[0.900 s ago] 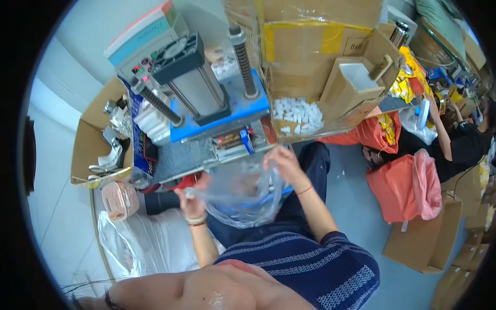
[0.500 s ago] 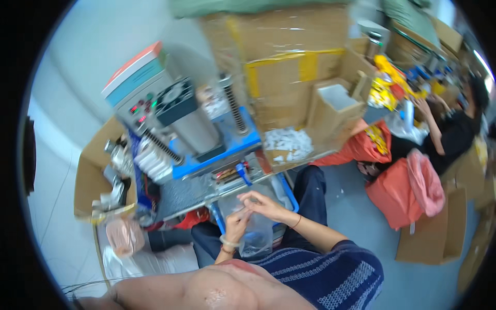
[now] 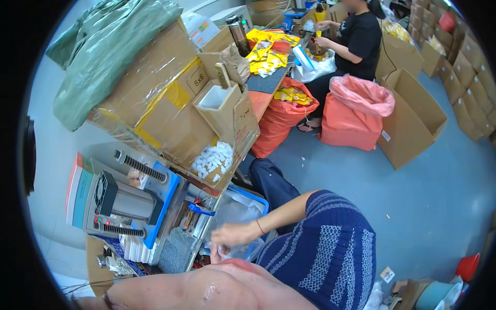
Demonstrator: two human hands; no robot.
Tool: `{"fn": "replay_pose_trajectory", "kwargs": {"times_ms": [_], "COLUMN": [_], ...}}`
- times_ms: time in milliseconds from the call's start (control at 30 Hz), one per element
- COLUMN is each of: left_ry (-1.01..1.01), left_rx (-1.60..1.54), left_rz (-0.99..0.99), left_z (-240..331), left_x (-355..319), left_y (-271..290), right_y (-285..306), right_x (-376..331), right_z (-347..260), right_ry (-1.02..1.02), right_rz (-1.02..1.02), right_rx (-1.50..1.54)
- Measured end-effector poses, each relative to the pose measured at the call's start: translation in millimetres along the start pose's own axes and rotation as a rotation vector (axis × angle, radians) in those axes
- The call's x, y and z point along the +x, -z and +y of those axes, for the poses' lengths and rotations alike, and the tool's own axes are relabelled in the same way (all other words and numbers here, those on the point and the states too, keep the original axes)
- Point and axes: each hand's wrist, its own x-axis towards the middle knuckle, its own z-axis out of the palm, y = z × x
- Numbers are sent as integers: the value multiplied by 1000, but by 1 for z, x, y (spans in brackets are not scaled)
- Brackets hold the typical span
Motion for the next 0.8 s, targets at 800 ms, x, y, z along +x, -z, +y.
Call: {"fn": "replay_pose_trajectory", "kwargs": {"times_ms": [800], "left_ry": [-506], "left_rx": [2277], "left_rz": [88], "left_z": [30], "left_x": [-49], "left_y": [-70], "right_y": [-25], "right_x": [-2], "right_z": [11], "right_ry": [-42], "right_rz": [29], "right_rx": [382]}}
